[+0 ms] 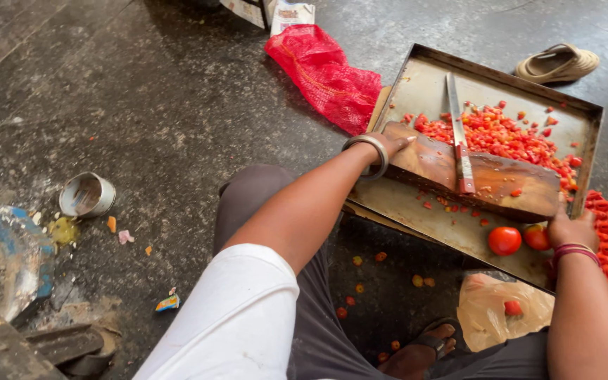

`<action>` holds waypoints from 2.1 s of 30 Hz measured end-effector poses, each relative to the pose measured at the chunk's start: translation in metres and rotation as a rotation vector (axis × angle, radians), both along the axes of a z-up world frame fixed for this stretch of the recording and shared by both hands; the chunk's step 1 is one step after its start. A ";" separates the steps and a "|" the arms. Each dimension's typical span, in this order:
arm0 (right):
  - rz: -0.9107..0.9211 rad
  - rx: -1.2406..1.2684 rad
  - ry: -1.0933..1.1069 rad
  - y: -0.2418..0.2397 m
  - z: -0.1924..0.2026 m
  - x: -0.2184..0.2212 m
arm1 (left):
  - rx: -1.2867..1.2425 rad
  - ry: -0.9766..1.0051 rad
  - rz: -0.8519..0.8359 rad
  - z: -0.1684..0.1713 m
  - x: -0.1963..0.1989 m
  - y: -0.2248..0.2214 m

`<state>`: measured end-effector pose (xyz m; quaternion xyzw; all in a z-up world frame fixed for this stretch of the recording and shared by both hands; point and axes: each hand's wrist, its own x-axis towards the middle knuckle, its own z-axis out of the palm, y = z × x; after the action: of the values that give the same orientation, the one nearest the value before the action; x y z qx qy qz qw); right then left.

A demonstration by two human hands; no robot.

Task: The person chops tomatoes on a wooden board using a knife while sitting on the floor.

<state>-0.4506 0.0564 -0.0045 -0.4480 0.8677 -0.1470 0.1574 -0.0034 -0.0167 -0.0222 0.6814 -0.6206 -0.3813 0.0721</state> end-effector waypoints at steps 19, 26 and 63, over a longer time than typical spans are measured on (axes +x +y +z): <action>-0.003 -0.011 -0.015 0.001 -0.002 -0.005 | -0.014 0.011 0.038 0.011 0.000 0.007; 0.008 -0.009 -0.005 0.001 0.000 -0.003 | -0.002 -0.008 0.016 0.013 0.000 0.007; 0.113 -0.180 -0.185 -0.021 -0.024 -0.021 | 0.070 -0.169 0.329 0.072 -0.001 0.040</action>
<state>-0.4721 0.0354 -0.0283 -0.4929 0.8062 -0.2558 0.2041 -0.0045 0.0234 0.0502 0.8052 -0.4911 -0.3274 0.0574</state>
